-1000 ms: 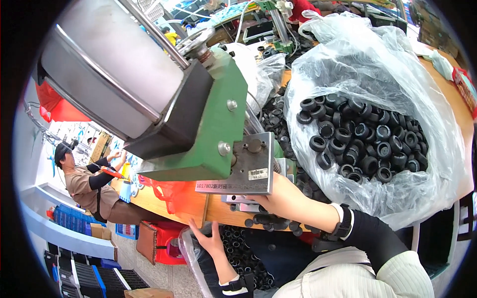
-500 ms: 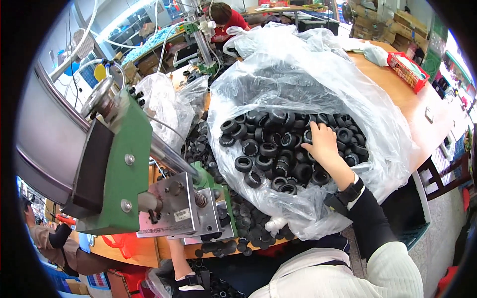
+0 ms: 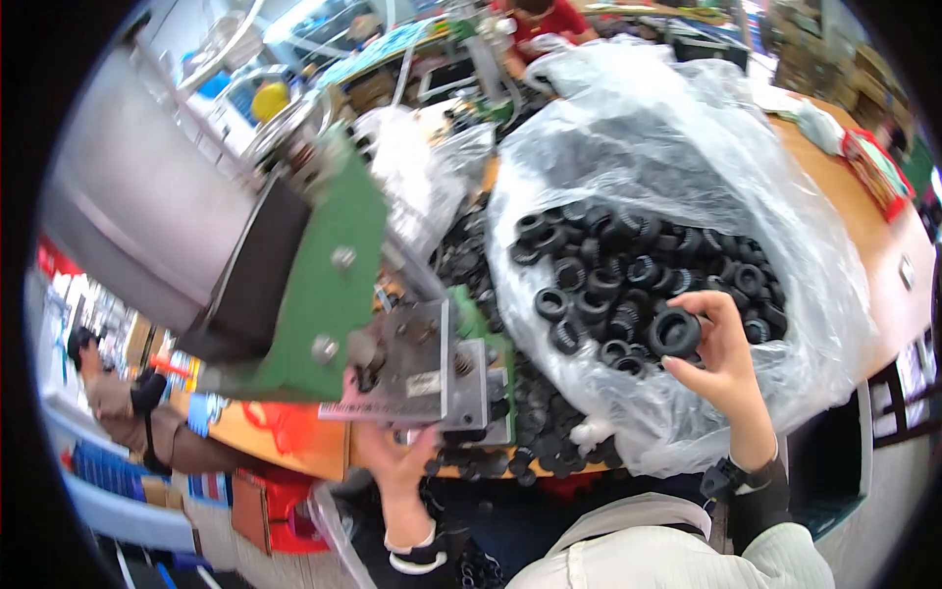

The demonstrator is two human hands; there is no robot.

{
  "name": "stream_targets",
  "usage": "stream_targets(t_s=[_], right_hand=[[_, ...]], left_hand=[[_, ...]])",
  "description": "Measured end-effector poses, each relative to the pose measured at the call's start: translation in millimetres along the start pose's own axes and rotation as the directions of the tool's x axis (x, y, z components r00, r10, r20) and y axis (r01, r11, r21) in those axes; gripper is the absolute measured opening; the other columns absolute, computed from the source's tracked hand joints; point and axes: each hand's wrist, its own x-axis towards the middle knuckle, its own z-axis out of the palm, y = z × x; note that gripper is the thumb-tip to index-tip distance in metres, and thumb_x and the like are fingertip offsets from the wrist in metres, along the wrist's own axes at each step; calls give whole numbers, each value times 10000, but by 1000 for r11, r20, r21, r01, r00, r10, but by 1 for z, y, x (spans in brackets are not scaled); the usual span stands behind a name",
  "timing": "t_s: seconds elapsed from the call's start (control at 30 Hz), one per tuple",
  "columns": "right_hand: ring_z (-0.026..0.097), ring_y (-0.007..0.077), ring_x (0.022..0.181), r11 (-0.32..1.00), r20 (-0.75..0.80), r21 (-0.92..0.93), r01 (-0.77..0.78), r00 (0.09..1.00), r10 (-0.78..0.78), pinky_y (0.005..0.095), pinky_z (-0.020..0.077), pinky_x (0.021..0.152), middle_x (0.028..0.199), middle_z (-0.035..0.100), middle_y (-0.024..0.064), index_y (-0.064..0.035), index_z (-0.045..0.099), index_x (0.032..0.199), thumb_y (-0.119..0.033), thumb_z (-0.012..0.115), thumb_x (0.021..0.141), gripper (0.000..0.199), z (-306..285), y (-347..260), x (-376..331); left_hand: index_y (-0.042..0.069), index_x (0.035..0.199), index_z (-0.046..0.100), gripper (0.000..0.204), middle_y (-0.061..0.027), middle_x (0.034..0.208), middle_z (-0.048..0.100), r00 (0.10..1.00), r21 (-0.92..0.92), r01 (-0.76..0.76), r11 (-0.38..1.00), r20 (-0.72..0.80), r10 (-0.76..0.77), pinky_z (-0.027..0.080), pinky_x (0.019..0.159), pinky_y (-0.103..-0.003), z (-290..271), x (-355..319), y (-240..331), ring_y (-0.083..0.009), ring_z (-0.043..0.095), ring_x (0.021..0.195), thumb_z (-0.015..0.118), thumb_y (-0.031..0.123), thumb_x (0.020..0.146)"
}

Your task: Pressing rubber tire components onto a metal base using a manual press machine.

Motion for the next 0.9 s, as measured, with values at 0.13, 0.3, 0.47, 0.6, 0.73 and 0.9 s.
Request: stream_targets(t_s=[0.13, 0.3, 0.47, 0.6, 0.73, 0.9], right_hand=[[532, 173, 1117, 995, 165, 79, -62, 985, 49, 322, 441, 938, 1186, 484, 90, -52, 411, 1144, -6, 784, 677, 599, 39, 3, -9], [568, 197, 1096, 999, 373, 42, 1, 928, -16, 339, 440, 954, 1198, 570, 98, -32, 509, 1221, -106, 798, 731, 574, 107, 9, -8], [574, 323, 1051, 968, 450, -119, 221, 881, -146, 376, 469, 884, 1150, 568, 199, 12, 468, 1239, -65, 722, 782, 528, 171, 11, 10], [558, 421, 993, 911, 414, -149, 385, 861, -296, 453, 474, 837, 1045, 579, 241, 0, 502, 1167, -72, 678, 784, 428, 205, 26, 21], [578, 411, 926, 902, 497, -136, 410, 816, -296, 442, 489, 789, 988, 608, 209, -3, 595, 1033, -107, 678, 785, 281, 214, 6, 33], [563, 414, 1001, 928, 488, -174, 331, 847, -210, 417, 481, 833, 1105, 578, 228, -3, 480, 1268, -159, 707, 798, 545, 183, 14, 23]], left_hand=[[-22, 1052, 603, 441, -90, 948, 664, 929, 53, 49, 997, -369, -26, 465, 806, -307, 52, 26, 26, -204, 615, 856, 792, 148, 692], [11, 978, 645, 337, -93, 895, 670, 980, 337, 143, 931, -179, -86, 468, 737, -313, 17, 7, 0, -213, 615, 810, 778, 140, 696], [-21, 1086, 614, 391, -107, 1039, 658, 931, 380, 168, 910, -365, -20, 466, 876, -331, -13, -24, 2, -202, 609, 952, 740, 42, 721], [-51, 1103, 607, 410, -138, 1122, 633, 800, 324, 460, 827, -556, -228, 449, 927, -314, -86, -95, -30, -200, 588, 1019, 751, 88, 745], [-60, 1306, 465, 596, -224, 1343, 491, 839, 574, 443, 689, -535, -95, 315, 1065, -362, -123, -129, -64, -316, 464, 1249, 714, 174, 818], [-51, 1263, 501, 397, -192, 1260, 555, 997, 598, 74, 798, -30, -71, 358, 1033, -373, -86, -28, -124, -299, 494, 1208, 566, 112, 907]])
